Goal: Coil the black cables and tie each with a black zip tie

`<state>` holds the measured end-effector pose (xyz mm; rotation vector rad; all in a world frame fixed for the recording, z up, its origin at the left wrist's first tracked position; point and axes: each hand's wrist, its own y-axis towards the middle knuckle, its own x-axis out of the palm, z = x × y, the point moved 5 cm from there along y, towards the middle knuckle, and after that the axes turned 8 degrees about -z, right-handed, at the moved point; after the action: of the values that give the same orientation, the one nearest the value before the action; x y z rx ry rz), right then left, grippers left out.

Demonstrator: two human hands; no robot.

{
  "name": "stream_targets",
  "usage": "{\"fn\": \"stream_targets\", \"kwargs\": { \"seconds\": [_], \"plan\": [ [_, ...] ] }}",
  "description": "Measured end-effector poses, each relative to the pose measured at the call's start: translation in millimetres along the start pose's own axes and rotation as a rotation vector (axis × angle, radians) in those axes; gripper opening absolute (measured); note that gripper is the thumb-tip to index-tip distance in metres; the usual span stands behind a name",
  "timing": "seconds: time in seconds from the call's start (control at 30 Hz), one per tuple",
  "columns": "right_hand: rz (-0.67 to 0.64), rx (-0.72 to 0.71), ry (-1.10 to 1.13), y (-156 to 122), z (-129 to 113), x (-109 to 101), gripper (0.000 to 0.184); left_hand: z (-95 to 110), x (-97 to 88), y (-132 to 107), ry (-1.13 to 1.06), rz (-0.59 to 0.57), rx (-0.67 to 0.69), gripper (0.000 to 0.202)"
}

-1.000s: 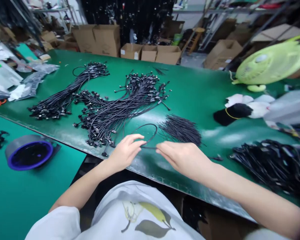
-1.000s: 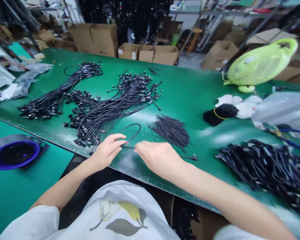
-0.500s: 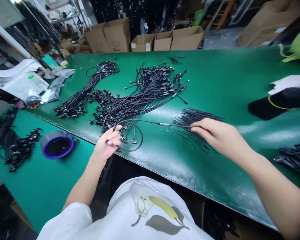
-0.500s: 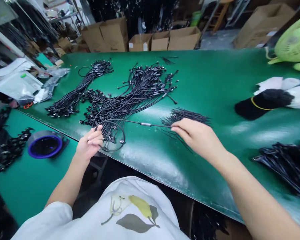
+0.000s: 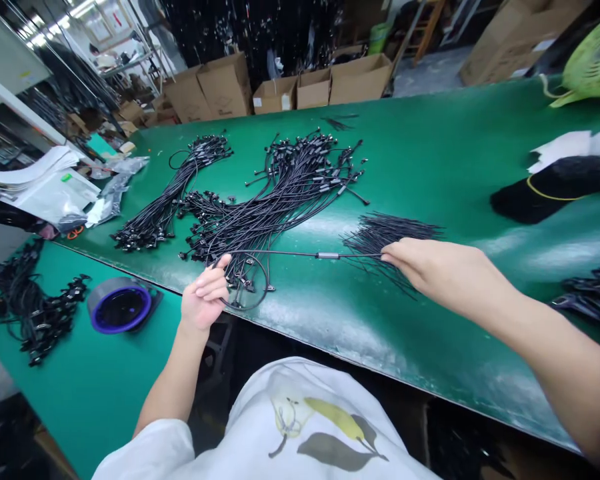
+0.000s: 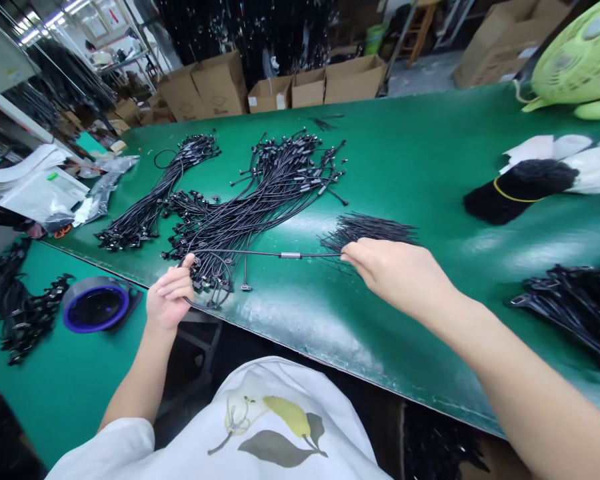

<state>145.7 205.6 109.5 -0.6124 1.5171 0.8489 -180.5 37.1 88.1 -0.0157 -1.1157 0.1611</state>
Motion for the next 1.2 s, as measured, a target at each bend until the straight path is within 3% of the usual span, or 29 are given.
{"fn": "stream_targets", "kwargs": {
  "seconds": [0.07, 0.13, 0.23, 0.3, 0.37, 0.43, 0.53, 0.67, 0.77, 0.87, 0.93, 1.03, 1.2],
  "plan": [
    [-0.013, -0.016, 0.016, -0.5, -17.5, 0.2, 0.032, 1.7, 3.1, 2.9, 0.091, 0.002, 0.086, 0.028],
    [-0.079, -0.115, 0.074, -0.1, -48.3, -4.9, 0.030, -7.4, 7.1, 9.2, 0.325, -0.006, 0.141, 0.027],
    [-0.252, -0.354, 0.264, 5.3, -98.6, -16.3, 0.031, -41.1, 19.8, 15.0, 0.808, -0.133, 0.136, 0.026],
    [-0.252, -0.361, 0.412, 17.5, -113.8, -22.8, 0.034, -69.4, 28.4, 12.2, 1.096, -0.261, 0.064, 0.029],
    [-0.161, -0.273, 0.597, 33.2, -113.4, -20.9, 0.035, -88.9, 33.3, 7.4, 1.255, -0.342, 0.006, 0.030],
    [-0.001, -0.163, 0.843, 45.1, -106.3, -9.4, 0.027, -96.1, 35.8, 6.3, 1.204, -0.350, 0.000, 0.030],
    [0.171, 0.010, 1.272, 51.4, -103.0, 23.8, 0.028, -98.9, 35.5, 12.8, 0.891, -0.293, -0.012, 0.029],
    [0.059, 0.317, 1.843, 46.0, -119.1, 67.0, 0.026, -113.8, 27.6, 18.4, 0.760, -0.228, -0.167, 0.039],
    [-0.088, 0.384, 2.062, 37.0, -129.0, 72.7, 0.028, -121.9, 16.0, 12.9, 0.729, -0.166, -0.252, 0.050],
    [-0.247, 0.269, 2.145, 28.6, -138.7, 68.1, 0.037, -120.9, 3.6, 4.7, 0.663, -0.069, -0.278, 0.048],
    [-0.121, 0.244, 2.073, 24.2, -139.0, 63.0, 0.042, -123.8, -0.1, -0.5, 0.701, -0.092, -0.343, 0.046],
    [0.063, 0.284, 1.885, 18.1, -144.0, 54.3, 0.041, -133.8, 0.3, -7.0, 0.844, -0.214, -0.415, 0.047],
    [-0.008, 0.188, 1.814, 15.4, -165.8, 46.7, 0.039, -144.3, 1.8, -12.8, 1.146, -0.279, -0.364, 0.036]
  ]
}}
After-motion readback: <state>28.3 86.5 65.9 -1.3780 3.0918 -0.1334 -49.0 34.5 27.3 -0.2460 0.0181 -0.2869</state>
